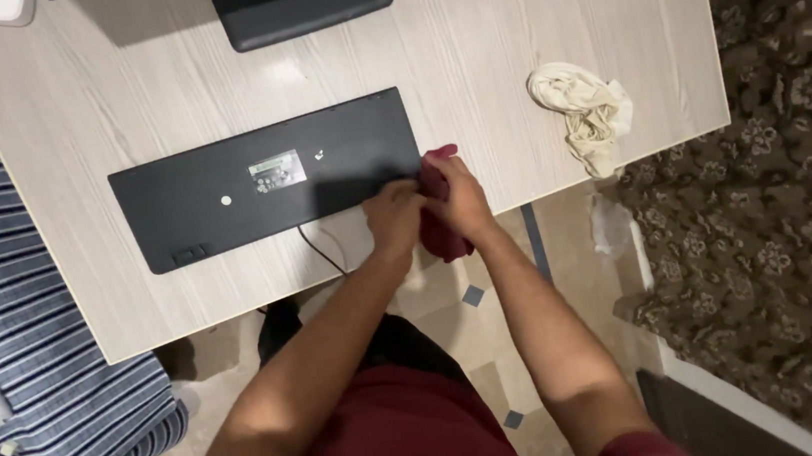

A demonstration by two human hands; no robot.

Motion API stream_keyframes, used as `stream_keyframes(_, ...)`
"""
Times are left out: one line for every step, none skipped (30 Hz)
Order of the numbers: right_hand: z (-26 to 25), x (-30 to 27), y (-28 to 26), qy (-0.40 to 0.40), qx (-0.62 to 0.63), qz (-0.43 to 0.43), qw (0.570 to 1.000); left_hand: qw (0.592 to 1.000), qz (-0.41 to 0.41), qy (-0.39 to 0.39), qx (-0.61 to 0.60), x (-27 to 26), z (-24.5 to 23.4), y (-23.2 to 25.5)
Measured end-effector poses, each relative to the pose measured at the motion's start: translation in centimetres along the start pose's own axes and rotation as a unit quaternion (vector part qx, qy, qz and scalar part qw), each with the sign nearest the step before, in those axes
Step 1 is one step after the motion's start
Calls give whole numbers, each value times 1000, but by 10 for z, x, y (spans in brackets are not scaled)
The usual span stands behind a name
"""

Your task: The person wipes a keyboard with a red cloth, flips it to clean the underside, then uses a white cloth to wipe the top and underside again. The person also handles the keyboard cable and places the keyboard back on the desk.

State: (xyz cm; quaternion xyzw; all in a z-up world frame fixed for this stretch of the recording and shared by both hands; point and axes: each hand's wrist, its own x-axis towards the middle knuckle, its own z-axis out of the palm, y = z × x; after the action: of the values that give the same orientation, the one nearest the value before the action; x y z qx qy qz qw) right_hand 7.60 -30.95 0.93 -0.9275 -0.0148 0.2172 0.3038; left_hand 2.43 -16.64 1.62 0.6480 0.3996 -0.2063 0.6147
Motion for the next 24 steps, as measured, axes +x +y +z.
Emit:
stream_keyframes(6,4,7,-8,4,0,1000,997,39,-26,59,-2,2,1)
stream_keyframes(13,8,13,-16,8,0,1000,989,78,-52,119,-4,4,1)
stream_keyframes(5,-2,4,-18,6,1,1000,989,75,-53,116,-18,-1,7)
stream_keyframes(-2,-12,-5,15,48,38,998,973,109,-48,196,-31,-5,13)
stream_keyframes(-9,-16,-18,50,93,71,992,949,147,-39,275,-40,-12,23)
stream_keyframes(-7,-19,-12,51,92,68,992,949,149,-36,274,-39,-14,20)
stream_keyframes(-2,-25,-4,117,135,97,979,912,226,-16,342,-40,-17,14)
stream_keyframes(4,-31,3,181,177,126,959,864,299,4,406,-40,-20,7)
stream_keyframes(4,-43,-5,178,176,126,960,865,296,6,405,-33,-23,-9)
stream_keyframes(5,-55,-13,225,158,115,955,849,350,21,396,-26,-26,-25)
stream_keyframes(5,-65,-23,271,141,101,947,828,403,39,387,-17,-30,-40)
stream_keyframes(17,-71,-22,269,141,98,948,829,402,42,387,-20,-45,-39)
stream_keyframes(29,-78,-19,274,70,-30,959,840,400,57,362,-22,-59,-37)
stream_keyframes(40,-85,-17,274,-2,-158,949,850,397,73,338,-26,-73,-36)
stream_keyframes(48,-83,-34,273,-1,-160,949,851,396,76,337,-24,-87,-32)
stream_keyframes(56,-82,-51,265,-86,-246,928,804,421,168,384,-23,-102,-28)
stream_keyframes(63,-82,-66,254,-170,-326,894,748,441,256,424,-21,-115,-24)
stream_keyframes(73,-71,-64,252,-171,-328,894,749,440,258,423,-15,-130,-27)
stream_keyframes(84,-60,-62,236,-198,-322,896,748,395,249,471,-9,-145,-31)
stream_keyframes(95,-50,-61,219,-224,-315,896,744,348,239,517,-4,-160,-34)
stream_keyframes(92,-46,-58,220,-223,-317,895,744,348,241,517,-4,-165,-35)
stream_keyframes(89,-42,-55,205,-237,-283,906,724,364,234,537,-4,-170,-36)
stream_keyframes(85,-39,-52,190,-253,-249,915,703,381,226,556,-4,-175,-37)
stream_keyframes(77,-45,-53,191,-254,-250,915,704,381,228,555,-3,-177,-37)
